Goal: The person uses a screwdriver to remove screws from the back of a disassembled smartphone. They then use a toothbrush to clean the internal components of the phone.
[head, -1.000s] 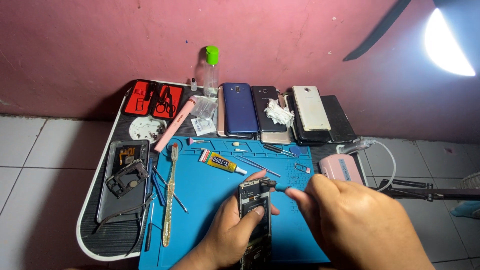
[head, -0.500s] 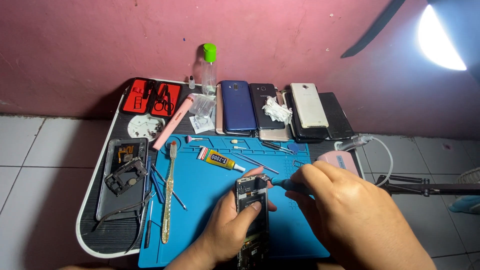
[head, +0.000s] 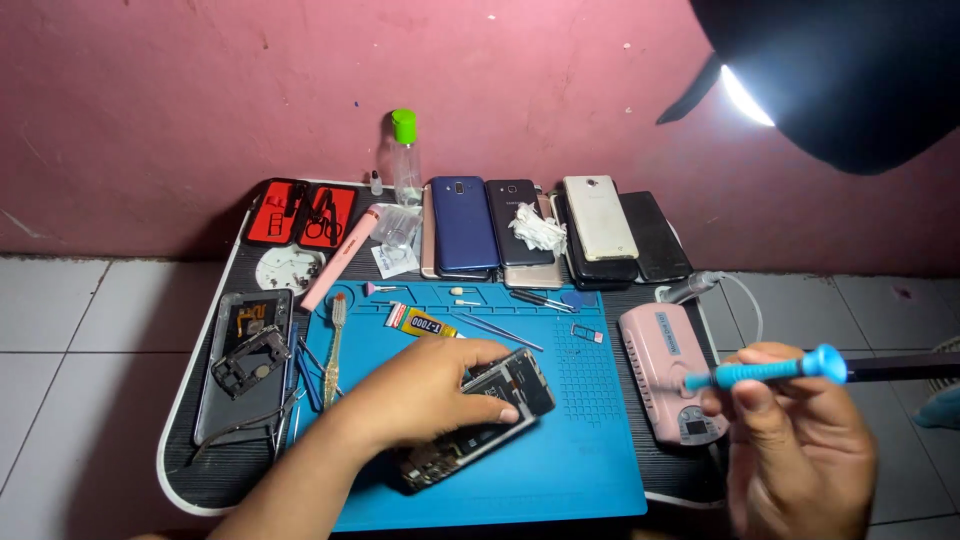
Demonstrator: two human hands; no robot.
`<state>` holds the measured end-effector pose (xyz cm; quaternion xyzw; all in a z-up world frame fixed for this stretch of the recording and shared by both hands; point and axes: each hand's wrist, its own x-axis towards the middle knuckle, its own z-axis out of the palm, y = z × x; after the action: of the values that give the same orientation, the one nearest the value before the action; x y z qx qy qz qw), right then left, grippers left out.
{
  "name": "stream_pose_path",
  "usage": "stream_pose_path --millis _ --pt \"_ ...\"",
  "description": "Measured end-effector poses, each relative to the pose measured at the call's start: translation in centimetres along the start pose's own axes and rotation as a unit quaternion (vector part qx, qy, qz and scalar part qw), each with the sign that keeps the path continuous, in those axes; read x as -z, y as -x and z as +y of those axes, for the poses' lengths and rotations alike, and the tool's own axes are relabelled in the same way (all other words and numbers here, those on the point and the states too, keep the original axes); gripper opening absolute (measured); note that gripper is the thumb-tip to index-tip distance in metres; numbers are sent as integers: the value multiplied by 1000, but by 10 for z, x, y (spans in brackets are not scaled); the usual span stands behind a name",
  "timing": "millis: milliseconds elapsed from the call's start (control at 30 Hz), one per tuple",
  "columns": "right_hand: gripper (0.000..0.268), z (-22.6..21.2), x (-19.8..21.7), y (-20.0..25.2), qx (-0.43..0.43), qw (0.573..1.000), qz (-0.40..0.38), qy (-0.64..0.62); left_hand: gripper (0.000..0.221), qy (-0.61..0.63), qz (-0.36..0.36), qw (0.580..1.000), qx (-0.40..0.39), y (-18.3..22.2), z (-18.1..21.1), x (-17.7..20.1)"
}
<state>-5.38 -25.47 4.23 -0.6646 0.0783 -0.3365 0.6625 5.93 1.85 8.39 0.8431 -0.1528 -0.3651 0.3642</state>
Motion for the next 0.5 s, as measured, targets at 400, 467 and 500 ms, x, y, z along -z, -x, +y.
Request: stream_pose_path --millis 400,467,500 --pt "31 29 -51 28 35 986 142 78 100 -291 94 942 -140 -29 -29 -54" --pt "33 27 -53 27 46 986 140 79 91 -375 165 894 -181 -33 -45 -63" --pt "35 26 -53 28 54 985 137 84 86 -450 230 835 -220 -33 -54 -69"
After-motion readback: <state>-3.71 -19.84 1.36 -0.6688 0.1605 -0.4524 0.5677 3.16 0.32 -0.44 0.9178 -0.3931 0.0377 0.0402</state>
